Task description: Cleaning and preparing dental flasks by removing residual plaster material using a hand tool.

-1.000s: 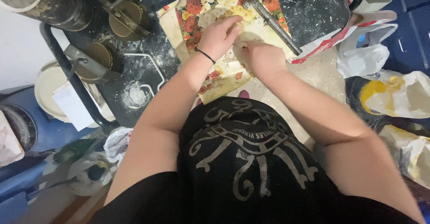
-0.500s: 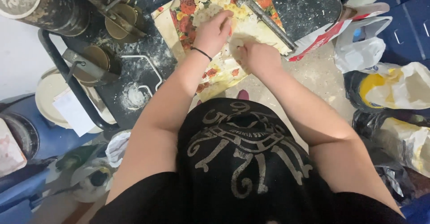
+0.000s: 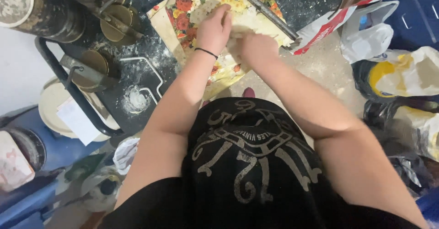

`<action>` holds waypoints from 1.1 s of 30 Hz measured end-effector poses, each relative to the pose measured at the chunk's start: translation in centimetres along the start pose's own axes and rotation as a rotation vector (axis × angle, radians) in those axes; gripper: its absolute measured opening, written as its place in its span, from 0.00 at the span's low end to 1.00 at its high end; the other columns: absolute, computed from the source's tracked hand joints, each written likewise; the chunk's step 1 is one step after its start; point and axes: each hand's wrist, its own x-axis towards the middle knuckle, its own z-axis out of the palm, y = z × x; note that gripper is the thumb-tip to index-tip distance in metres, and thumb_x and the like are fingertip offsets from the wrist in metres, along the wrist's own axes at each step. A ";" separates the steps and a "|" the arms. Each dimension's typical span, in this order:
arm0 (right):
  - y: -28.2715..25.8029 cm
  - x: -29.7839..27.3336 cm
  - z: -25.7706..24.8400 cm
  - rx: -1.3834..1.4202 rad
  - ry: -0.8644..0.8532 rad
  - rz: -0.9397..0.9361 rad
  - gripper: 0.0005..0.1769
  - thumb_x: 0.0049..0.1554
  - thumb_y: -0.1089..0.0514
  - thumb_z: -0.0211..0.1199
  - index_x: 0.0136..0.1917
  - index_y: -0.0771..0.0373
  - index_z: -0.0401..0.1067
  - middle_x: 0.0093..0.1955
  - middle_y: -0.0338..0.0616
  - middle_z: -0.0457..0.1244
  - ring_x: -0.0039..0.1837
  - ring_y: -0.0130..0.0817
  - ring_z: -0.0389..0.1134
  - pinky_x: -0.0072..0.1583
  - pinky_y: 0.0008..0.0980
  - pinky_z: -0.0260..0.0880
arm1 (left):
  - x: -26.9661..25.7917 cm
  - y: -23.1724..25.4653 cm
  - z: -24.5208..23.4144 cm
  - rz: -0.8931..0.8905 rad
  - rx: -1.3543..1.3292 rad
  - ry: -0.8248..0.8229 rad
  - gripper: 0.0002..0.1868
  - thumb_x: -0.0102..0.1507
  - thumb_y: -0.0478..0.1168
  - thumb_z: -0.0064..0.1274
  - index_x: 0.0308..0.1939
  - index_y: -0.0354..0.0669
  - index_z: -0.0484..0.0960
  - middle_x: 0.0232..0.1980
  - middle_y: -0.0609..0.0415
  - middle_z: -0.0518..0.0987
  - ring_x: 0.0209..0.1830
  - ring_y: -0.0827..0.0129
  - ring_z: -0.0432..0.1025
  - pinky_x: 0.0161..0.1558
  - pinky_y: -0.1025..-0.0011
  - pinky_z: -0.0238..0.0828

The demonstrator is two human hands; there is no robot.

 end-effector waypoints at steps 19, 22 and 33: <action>-1.0 14.6 15.2 0.444 0.310 -0.216 0.17 0.61 0.66 0.46 0.55 0.70 0.75 0.52 0.59 0.66 0.49 0.56 0.71 0.50 0.45 0.73 | -1.8 -0.7 1.8 -0.120 -0.167 0.261 0.23 0.74 0.51 0.30 0.70 0.52 0.69 0.37 0.62 0.81 0.25 0.72 0.73 0.26 0.69 0.67; -0.9 9.8 10.6 0.605 0.155 -0.174 0.14 0.59 0.70 0.46 0.53 0.72 0.71 0.47 0.63 0.66 0.40 0.55 0.71 0.39 0.43 0.72 | -2.3 -1.0 1.6 -0.127 -0.234 0.269 0.24 0.75 0.50 0.30 0.71 0.51 0.69 0.27 0.68 0.73 0.20 0.77 0.64 0.21 0.75 0.58; 2.1 0.8 4.1 1.169 0.094 -0.171 0.20 0.69 0.47 0.44 0.36 0.50 0.57 0.31 0.31 0.52 0.31 0.27 0.48 0.35 0.32 0.50 | -2.2 -3.2 1.7 -0.158 -0.428 0.383 0.22 0.73 0.52 0.31 0.66 0.56 0.74 0.36 0.65 0.80 0.20 0.80 0.58 0.25 0.75 0.57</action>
